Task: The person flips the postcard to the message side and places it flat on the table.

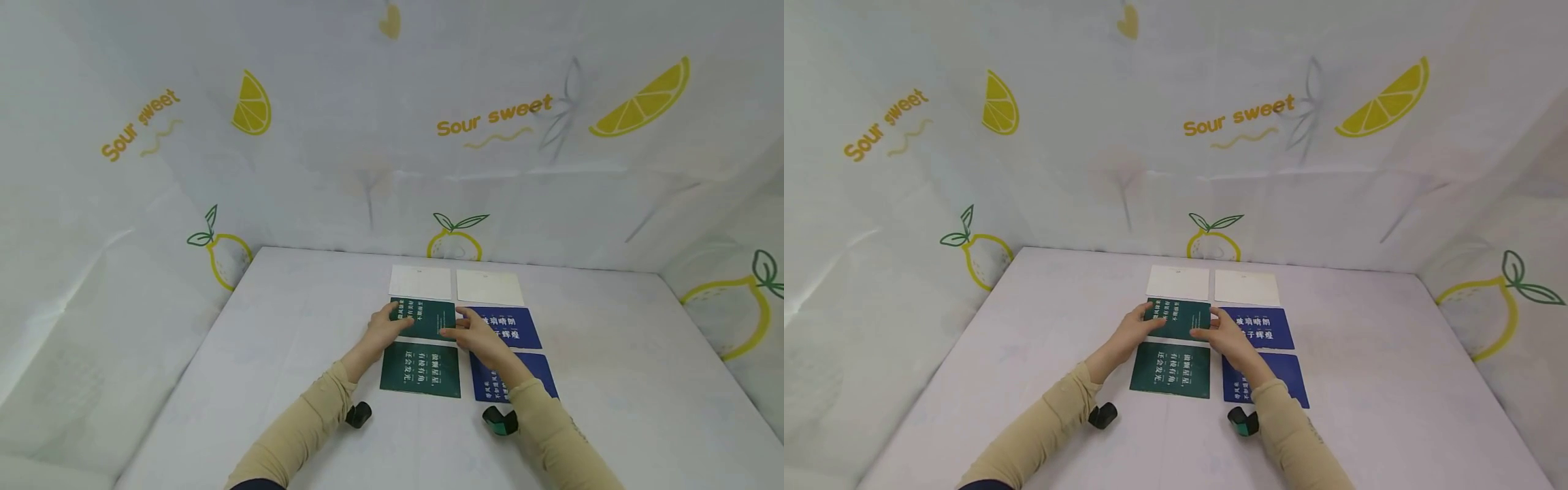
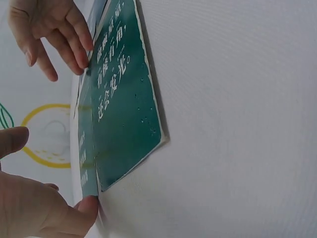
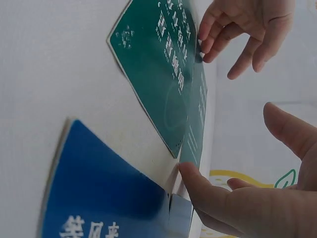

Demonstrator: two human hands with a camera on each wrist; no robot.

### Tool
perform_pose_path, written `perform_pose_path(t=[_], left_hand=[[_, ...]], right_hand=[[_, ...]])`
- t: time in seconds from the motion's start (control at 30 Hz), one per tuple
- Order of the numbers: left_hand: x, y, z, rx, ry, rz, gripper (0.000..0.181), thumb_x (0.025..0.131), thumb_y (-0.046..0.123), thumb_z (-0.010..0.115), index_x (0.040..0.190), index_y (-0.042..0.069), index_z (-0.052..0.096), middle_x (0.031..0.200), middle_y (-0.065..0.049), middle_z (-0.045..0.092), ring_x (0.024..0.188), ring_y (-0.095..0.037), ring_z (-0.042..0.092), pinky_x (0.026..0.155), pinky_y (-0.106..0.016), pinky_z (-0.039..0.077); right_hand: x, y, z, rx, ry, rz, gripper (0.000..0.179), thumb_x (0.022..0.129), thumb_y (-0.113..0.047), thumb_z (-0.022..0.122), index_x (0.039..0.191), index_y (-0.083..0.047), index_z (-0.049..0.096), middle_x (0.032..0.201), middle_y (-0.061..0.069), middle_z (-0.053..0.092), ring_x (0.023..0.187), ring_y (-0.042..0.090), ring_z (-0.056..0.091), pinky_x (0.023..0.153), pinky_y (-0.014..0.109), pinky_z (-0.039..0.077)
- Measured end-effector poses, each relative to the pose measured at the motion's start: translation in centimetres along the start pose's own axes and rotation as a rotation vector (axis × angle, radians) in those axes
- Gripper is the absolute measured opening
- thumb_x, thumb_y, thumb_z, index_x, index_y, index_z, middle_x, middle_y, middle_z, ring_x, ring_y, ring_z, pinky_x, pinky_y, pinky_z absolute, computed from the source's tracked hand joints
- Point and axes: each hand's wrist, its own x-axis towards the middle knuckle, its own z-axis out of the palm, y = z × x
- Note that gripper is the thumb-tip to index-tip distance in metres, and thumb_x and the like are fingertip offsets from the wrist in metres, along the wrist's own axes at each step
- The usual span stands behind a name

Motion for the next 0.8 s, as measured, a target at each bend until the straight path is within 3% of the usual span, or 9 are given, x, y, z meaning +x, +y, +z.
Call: perform_pose_path(t=[0.3,0.57,0.7,0.8], left_hand=[[0.4,-0.7,-0.5,-0.174,0.041,-0.019,0.061,0.089,0.022,0.057,0.142,0.002,0.033,0.139,-0.025,0.039,0.127,-0.038,0.043,0.106,-0.052,0.035],[1.0,-1.1,-0.7,-0.280,0.100,-0.006,0.059,0.082,-0.003,0.058,0.138,-0.008,0.036,0.135,-0.026,0.044,0.124,-0.034,0.045,0.107,-0.043,0.038],[1.2,-1.3,-0.7,-0.281,0.132,-0.004,0.057,0.079,-0.009,0.056,0.135,-0.006,0.043,0.127,-0.022,0.049,0.114,-0.029,0.051,0.101,-0.039,0.043],[1.3,-1.3,-0.7,-0.261,0.169,0.002,0.053,0.077,-0.009,0.058,0.129,-0.003,0.050,0.117,-0.018,0.052,0.103,-0.025,0.052,0.091,-0.033,0.048]], right_hand=[[0.4,0.5,-0.1,0.121,0.064,0.031,0.072,0.090,-0.013,0.058,0.147,0.001,0.015,0.149,0.030,0.020,0.133,0.046,0.033,0.107,0.053,0.032],[0.9,0.7,-0.3,0.134,0.118,0.026,0.066,0.091,-0.009,0.055,0.146,0.003,0.020,0.146,0.025,0.030,0.133,0.039,0.036,0.109,0.049,0.031],[1.1,0.8,-0.3,0.144,0.149,0.019,0.063,0.089,-0.004,0.054,0.145,0.003,0.024,0.140,0.024,0.037,0.124,0.033,0.043,0.106,0.045,0.037],[1.0,0.7,-0.2,0.124,0.174,0.011,0.062,0.088,0.000,0.053,0.143,0.004,0.026,0.130,0.022,0.043,0.109,0.027,0.048,0.093,0.038,0.045]])
